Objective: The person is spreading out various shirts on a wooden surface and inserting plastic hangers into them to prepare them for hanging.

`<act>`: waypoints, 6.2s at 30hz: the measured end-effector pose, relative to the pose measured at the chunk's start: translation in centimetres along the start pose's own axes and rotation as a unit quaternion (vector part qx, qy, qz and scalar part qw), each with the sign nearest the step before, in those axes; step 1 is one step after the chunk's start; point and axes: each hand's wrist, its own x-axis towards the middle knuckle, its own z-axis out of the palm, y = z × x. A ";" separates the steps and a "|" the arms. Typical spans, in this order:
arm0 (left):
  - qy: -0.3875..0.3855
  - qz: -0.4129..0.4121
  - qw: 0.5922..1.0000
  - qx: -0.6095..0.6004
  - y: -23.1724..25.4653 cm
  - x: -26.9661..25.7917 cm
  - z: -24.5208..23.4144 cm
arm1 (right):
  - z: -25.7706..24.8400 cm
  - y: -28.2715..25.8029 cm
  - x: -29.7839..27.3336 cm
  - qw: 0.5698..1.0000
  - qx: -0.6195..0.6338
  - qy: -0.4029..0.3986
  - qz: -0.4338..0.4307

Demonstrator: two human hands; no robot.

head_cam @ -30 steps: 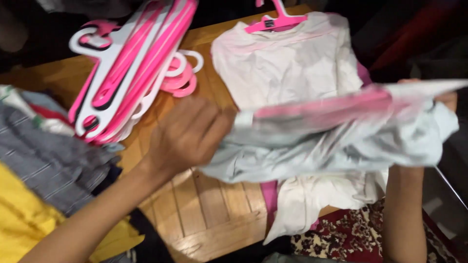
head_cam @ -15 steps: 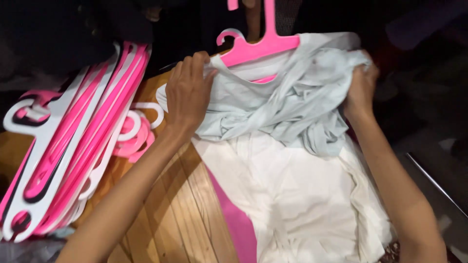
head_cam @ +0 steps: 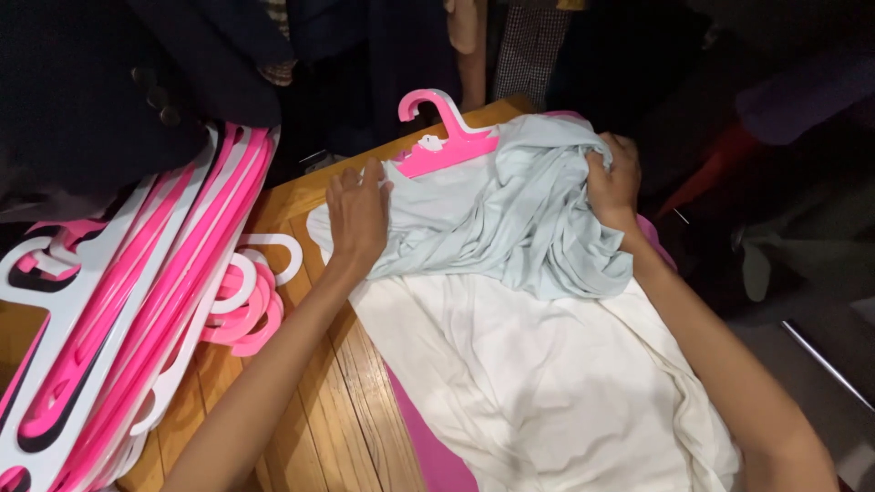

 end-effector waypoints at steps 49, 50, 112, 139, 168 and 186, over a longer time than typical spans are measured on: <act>-0.303 -0.508 0.366 -0.719 19.6 -31.6 -18.9 | -21.9 -34.2 -24.7 0.941 0.104 -0.303 0.107; -0.304 -0.449 0.318 -0.778 19.6 -32.5 -18.1 | -21.9 -34.9 -25.2 0.911 0.193 -0.359 0.066; -0.031 -0.136 0.839 -0.526 13.0 -35.4 -20.4 | -26.0 -22.5 -23.9 0.909 0.303 0.104 0.267; -0.458 -0.064 0.877 -0.128 14.9 -31.5 -27.4 | -29.9 -22.0 -25.0 0.976 -0.205 0.021 0.069; -0.341 0.267 0.886 -0.167 15.8 -32.7 -22.3 | -21.0 -22.9 -20.4 0.961 -0.043 -0.224 0.156; -0.372 0.244 0.857 -0.258 16.5 -30.3 -21.0 | -16.9 -21.5 -19.6 0.972 0.004 -0.147 0.186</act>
